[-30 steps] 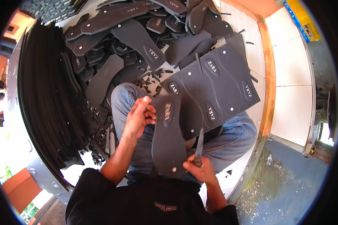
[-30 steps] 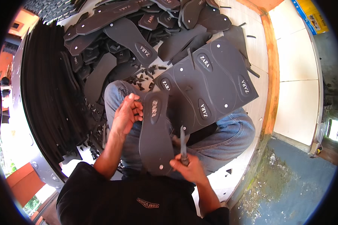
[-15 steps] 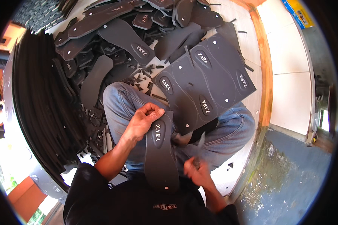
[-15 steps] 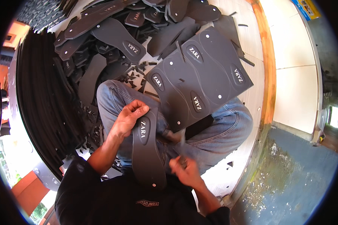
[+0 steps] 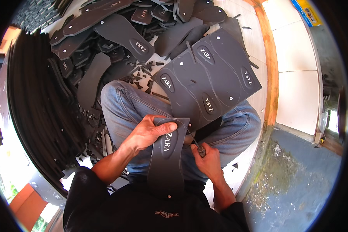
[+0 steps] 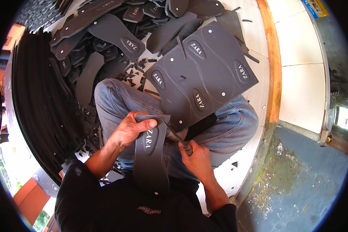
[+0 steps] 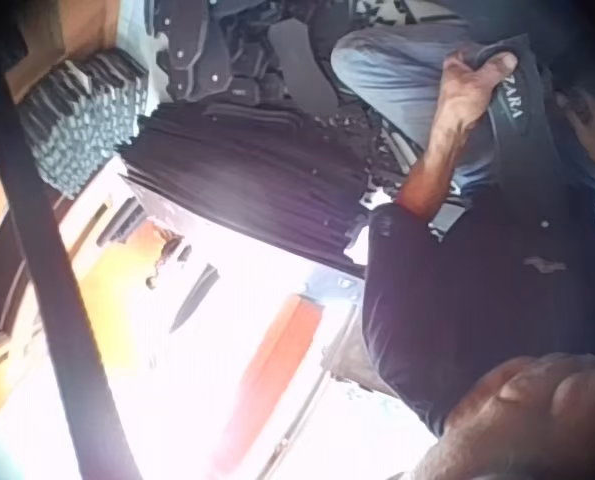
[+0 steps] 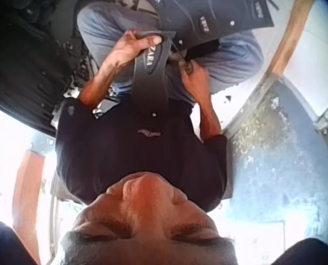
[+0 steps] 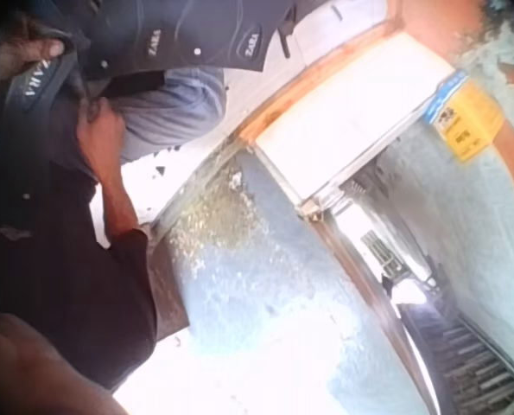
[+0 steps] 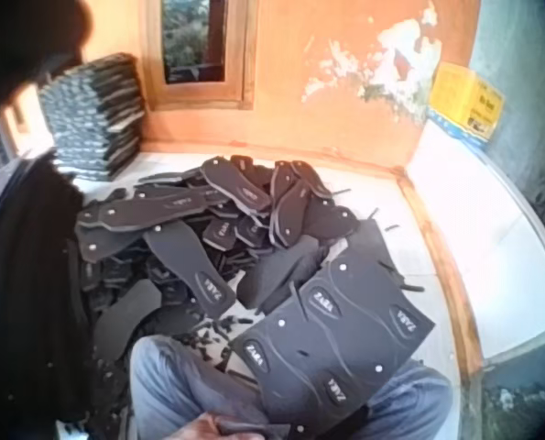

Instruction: The person cuts individual shoe insole components from a pre-printed foam sheet using a small knife, handling the sheet and the separated pieces one at a time.

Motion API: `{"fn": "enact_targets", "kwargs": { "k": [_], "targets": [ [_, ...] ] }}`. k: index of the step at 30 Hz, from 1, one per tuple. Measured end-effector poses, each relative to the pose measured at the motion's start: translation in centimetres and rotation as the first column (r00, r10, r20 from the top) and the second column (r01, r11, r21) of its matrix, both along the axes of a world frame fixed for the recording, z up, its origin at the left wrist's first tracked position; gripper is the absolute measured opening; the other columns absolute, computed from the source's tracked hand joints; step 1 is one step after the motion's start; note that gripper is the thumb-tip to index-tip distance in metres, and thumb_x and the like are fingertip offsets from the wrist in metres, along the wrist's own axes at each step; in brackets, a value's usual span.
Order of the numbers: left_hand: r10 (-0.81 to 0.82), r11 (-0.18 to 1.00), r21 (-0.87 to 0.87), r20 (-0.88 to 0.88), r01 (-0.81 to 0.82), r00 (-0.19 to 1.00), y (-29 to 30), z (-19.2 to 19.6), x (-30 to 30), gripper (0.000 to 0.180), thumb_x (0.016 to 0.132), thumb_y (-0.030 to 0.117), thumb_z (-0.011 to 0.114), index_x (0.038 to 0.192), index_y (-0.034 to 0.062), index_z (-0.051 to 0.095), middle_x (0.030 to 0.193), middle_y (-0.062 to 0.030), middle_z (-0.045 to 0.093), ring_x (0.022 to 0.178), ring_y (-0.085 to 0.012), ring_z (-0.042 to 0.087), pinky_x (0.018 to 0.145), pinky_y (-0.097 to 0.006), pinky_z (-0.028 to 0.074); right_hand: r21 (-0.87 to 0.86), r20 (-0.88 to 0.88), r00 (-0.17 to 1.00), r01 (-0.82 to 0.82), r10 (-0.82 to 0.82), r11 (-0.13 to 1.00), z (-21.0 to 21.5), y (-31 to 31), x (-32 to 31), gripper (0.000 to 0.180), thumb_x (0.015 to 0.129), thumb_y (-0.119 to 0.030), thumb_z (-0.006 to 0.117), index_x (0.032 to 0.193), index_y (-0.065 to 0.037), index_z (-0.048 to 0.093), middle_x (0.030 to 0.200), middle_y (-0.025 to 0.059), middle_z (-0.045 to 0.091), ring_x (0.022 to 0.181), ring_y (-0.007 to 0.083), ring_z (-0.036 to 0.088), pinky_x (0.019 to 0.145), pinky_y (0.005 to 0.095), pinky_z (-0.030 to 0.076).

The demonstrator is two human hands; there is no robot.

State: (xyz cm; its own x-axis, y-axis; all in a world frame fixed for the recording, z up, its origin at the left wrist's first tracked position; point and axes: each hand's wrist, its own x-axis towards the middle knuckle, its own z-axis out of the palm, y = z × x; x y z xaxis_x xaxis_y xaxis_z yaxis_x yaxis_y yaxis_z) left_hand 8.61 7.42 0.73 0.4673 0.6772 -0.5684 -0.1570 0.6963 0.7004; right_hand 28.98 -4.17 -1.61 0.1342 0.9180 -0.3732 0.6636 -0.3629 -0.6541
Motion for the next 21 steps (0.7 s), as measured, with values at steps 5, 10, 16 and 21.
{"fn": "enact_targets", "kwargs": {
  "k": [5,10,16,21],
  "targets": [
    [-0.227,0.974,-0.028,-0.068,0.226,0.971,0.0,-0.6,-0.1,0.034,0.077,0.029,0.075,0.094,0.0001,0.068,0.083,-0.004,0.066,0.077,-0.0084,0.059,0.072,-0.021,0.047,0.203,0.051,0.978,-0.209,0.203,0.957,0.1,5.0,-0.3,0.029,0.083,-0.024,0.063,0.069,0.001,0.057,0.053,0.0193,0.053,0.052,0.0397,0.055,0.051,0.0437,0.042],
    [0.005,0.99,0.136,-0.325,0.041,0.946,0.0,-1.3,-1.0,0.043,0.081,0.033,0.07,0.102,-0.0038,0.063,0.085,-0.0057,0.065,0.078,-0.0106,0.058,0.072,-0.023,0.046,0.119,-0.132,0.991,0.026,-0.01,0.993,0.9,8.9,0.2,0.029,0.084,-0.022,0.062,0.075,0.005,0.059,0.058,0.0173,0.057,0.053,0.029,0.057,0.052,0.0382,0.042],
    [0.723,0.673,0.064,0.158,-0.737,0.673,0.5,-1.3,-1.5,0.024,0.086,0.013,0.062,0.106,0.0016,0.058,0.098,-0.0118,0.065,0.094,-0.0222,0.063,0.082,-0.035,0.055,-0.027,-0.304,0.795,0.544,-0.525,0.839,1.0,4.1,6.3,0.036,0.087,-0.024,0.064,0.062,-0.003,0.048,0.052,-0.0035,0.04,0.05,0.008,0.038,0.045,0.0278,0.031],
    [0.476,0.871,-0.289,0.303,-0.397,0.825,-3.3,-1.0,5.0,0.022,0.079,0.009,0.07,0.1,0.0071,0.063,0.093,-0.002,0.066,0.083,-0.0119,0.063,0.072,-0.026,0.051,0.118,-0.047,0.94,0.34,-0.337,0.933,1.5,0.3,2.4,0.038,0.085,-0.023,0.065,0.06,-0.002,0.045,0.046,0.0044,0.042,0.041,0.014,0.038,0.042,0.0324,0.032]
  ]
}}
